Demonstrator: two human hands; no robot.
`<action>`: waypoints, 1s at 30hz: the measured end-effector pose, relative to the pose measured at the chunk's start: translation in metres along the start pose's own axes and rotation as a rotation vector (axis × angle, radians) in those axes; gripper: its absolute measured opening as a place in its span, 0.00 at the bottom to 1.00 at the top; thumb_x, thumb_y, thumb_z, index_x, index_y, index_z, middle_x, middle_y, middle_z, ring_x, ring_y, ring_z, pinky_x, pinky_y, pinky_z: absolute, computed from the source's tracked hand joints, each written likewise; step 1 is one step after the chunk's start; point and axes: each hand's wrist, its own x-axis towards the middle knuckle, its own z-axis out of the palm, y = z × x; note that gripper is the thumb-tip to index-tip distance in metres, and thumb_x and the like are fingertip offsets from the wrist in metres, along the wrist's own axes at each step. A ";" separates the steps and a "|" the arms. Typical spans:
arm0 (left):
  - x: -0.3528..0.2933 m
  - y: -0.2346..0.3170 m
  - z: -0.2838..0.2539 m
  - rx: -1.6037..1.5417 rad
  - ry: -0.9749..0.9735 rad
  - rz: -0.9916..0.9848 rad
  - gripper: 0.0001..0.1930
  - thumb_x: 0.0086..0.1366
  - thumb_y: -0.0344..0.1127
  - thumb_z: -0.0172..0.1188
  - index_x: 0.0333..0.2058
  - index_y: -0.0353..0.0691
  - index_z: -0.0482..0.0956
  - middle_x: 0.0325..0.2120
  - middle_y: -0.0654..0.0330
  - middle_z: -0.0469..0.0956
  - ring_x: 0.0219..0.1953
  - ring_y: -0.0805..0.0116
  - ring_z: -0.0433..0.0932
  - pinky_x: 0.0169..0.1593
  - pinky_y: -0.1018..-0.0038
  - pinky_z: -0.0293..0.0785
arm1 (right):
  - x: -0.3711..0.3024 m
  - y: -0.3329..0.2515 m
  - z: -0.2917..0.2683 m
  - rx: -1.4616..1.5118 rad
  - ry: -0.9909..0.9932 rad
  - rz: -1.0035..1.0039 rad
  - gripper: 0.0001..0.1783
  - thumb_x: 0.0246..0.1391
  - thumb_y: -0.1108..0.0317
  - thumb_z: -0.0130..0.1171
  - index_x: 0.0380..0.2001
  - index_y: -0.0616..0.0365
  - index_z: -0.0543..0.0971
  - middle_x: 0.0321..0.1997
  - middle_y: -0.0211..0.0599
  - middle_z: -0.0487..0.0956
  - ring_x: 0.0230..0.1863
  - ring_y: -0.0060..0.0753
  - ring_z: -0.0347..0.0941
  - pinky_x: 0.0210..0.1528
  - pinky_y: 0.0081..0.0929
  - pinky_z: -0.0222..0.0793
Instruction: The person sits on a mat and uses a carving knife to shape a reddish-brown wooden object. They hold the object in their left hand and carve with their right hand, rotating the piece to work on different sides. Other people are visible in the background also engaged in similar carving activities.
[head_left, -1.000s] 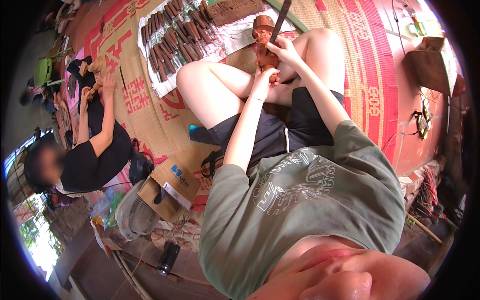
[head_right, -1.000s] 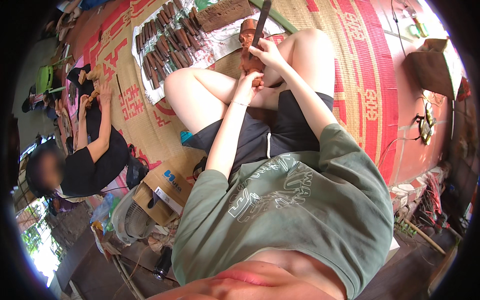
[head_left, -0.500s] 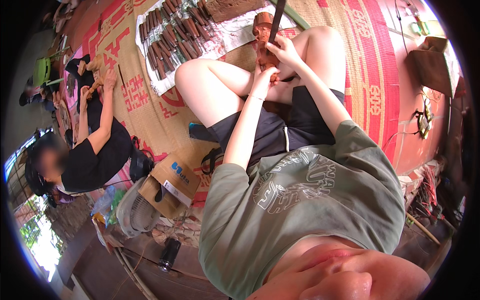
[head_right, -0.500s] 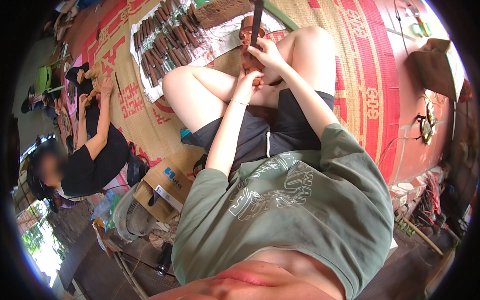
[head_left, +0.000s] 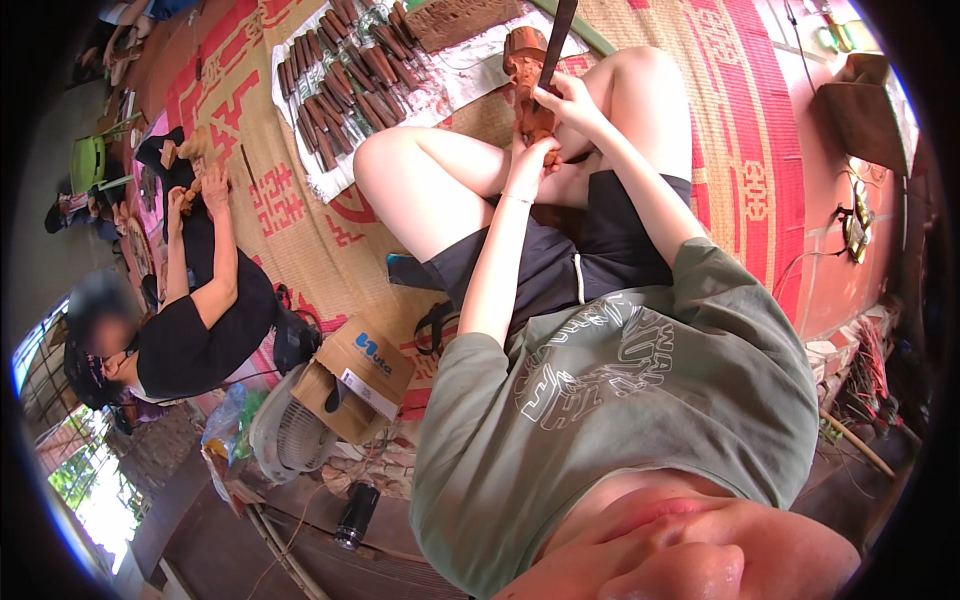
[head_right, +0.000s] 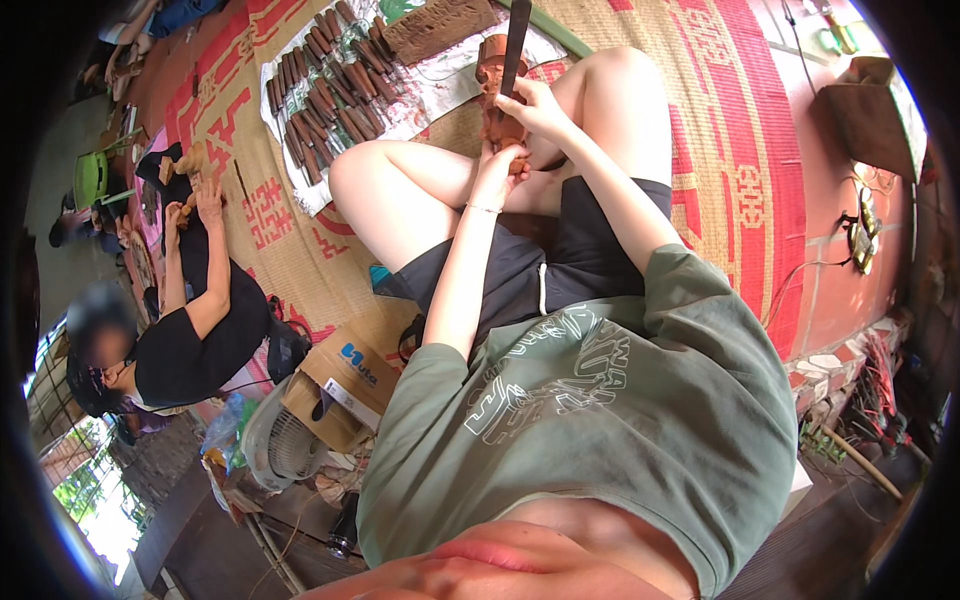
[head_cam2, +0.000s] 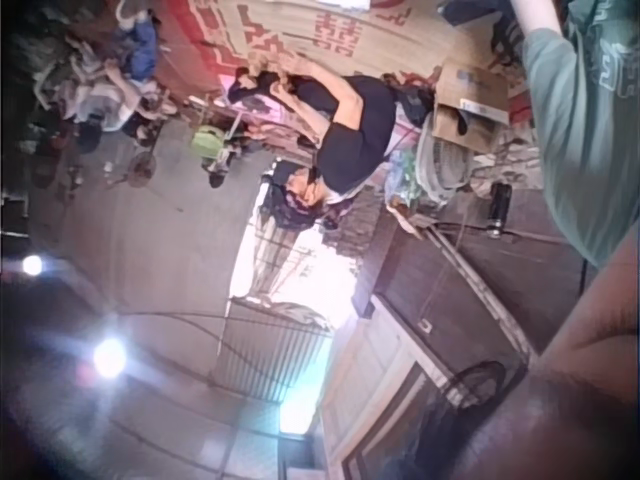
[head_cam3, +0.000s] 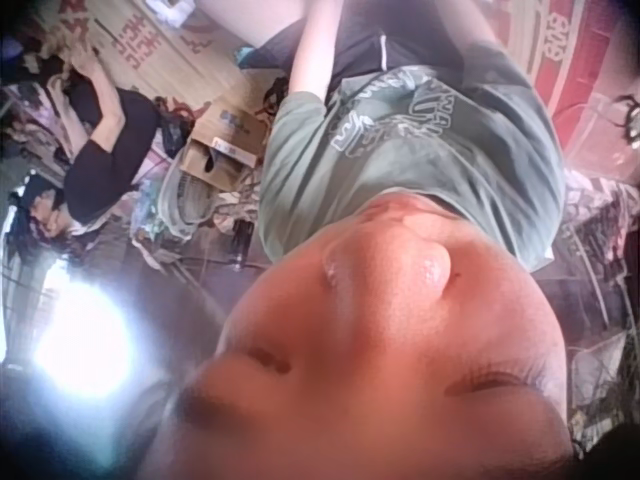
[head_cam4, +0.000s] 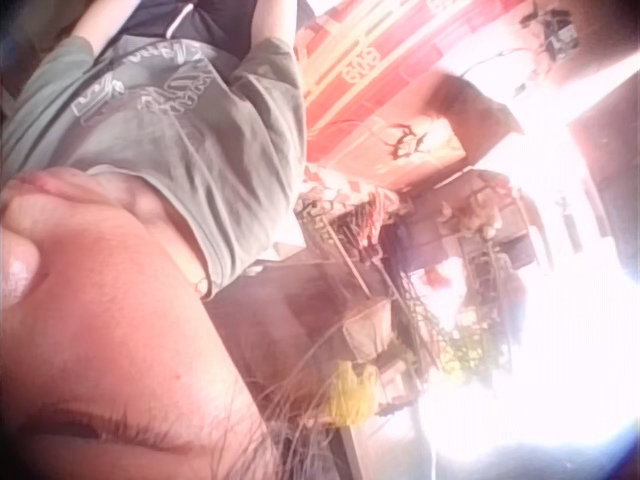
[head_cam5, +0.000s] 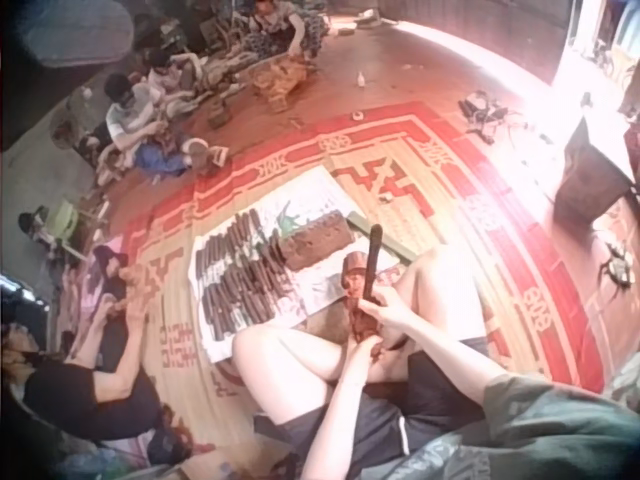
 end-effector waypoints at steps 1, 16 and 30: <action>0.000 0.000 0.000 -0.003 0.001 0.006 0.29 0.52 0.26 0.57 0.51 0.43 0.54 0.27 0.56 0.72 0.20 0.70 0.73 0.21 0.77 0.70 | 0.000 0.002 0.000 -0.041 -0.034 -0.051 0.11 0.50 0.69 0.58 0.37 0.62 0.77 0.29 0.34 0.78 0.32 0.20 0.70 0.38 0.24 0.68; 0.004 -0.003 0.001 0.032 0.022 0.057 0.29 0.51 0.24 0.57 0.49 0.41 0.53 0.24 0.57 0.71 0.17 0.72 0.72 0.17 0.79 0.69 | 0.008 -0.003 -0.002 -0.058 0.075 0.063 0.11 0.50 0.67 0.58 0.34 0.64 0.76 0.24 0.32 0.78 0.26 0.18 0.69 0.30 0.22 0.67; -0.001 -0.002 0.000 0.020 0.002 0.027 0.30 0.49 0.23 0.58 0.49 0.42 0.54 0.28 0.56 0.69 0.20 0.70 0.72 0.20 0.77 0.69 | 0.007 0.007 -0.005 0.100 -0.027 0.208 0.13 0.52 0.66 0.58 0.38 0.61 0.77 0.29 0.27 0.77 0.28 0.13 0.68 0.28 0.14 0.65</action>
